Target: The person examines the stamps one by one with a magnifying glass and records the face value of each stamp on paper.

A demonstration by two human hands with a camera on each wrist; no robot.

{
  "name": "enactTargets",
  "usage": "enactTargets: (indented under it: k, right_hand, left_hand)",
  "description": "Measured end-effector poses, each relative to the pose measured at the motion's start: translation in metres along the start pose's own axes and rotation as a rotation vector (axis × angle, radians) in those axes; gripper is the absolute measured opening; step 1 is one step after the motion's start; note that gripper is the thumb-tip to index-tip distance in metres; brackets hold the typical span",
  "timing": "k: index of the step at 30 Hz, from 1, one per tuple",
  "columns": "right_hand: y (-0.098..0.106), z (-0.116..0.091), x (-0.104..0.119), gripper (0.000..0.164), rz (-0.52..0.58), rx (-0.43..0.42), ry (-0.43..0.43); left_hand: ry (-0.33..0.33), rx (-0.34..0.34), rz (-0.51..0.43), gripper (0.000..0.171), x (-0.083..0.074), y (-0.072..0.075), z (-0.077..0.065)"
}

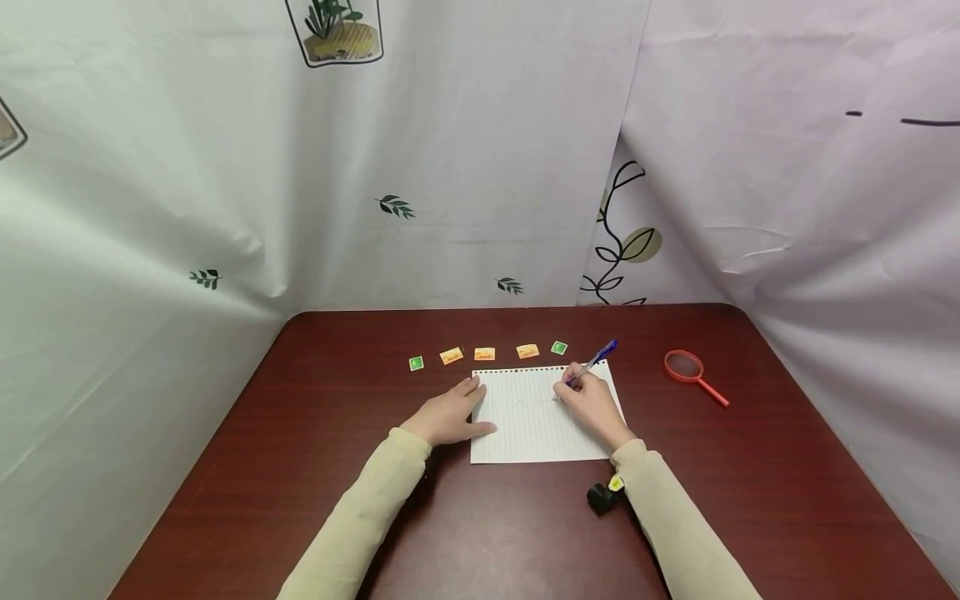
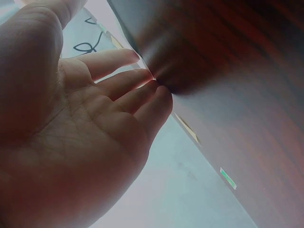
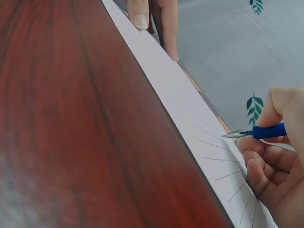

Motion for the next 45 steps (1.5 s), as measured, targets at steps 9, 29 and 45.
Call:
enactTargets:
  k: [9, 29, 45]
  right_hand:
    - [0.002, -0.001, 0.003, 0.004, 0.002, 0.008, 0.0]
    - [0.033, -0.001, -0.012, 0.018, -0.048, 0.052, 0.068]
    - [0.078, -0.005, -0.018, 0.023, -0.167, 0.001, 0.3]
  left_hand:
    - [-0.001, 0.002, -0.006, 0.079, 0.0, 0.0, -0.001]
    - [0.001, -0.005, -0.01, 0.079, -0.001, 0.0, -0.001]
    - [0.0, -0.005, -0.013, 0.079, -0.003, -0.001, 0.0]
Point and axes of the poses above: each hand's wrist, its own z-axis towards the middle knuckle, its own y-axis out of the back of the hand, x = y × z, the point moved 9 cm from there along z, towards the middle knuckle, and after that the axes turned 3 degrees about -x, right-handed, at the moved point
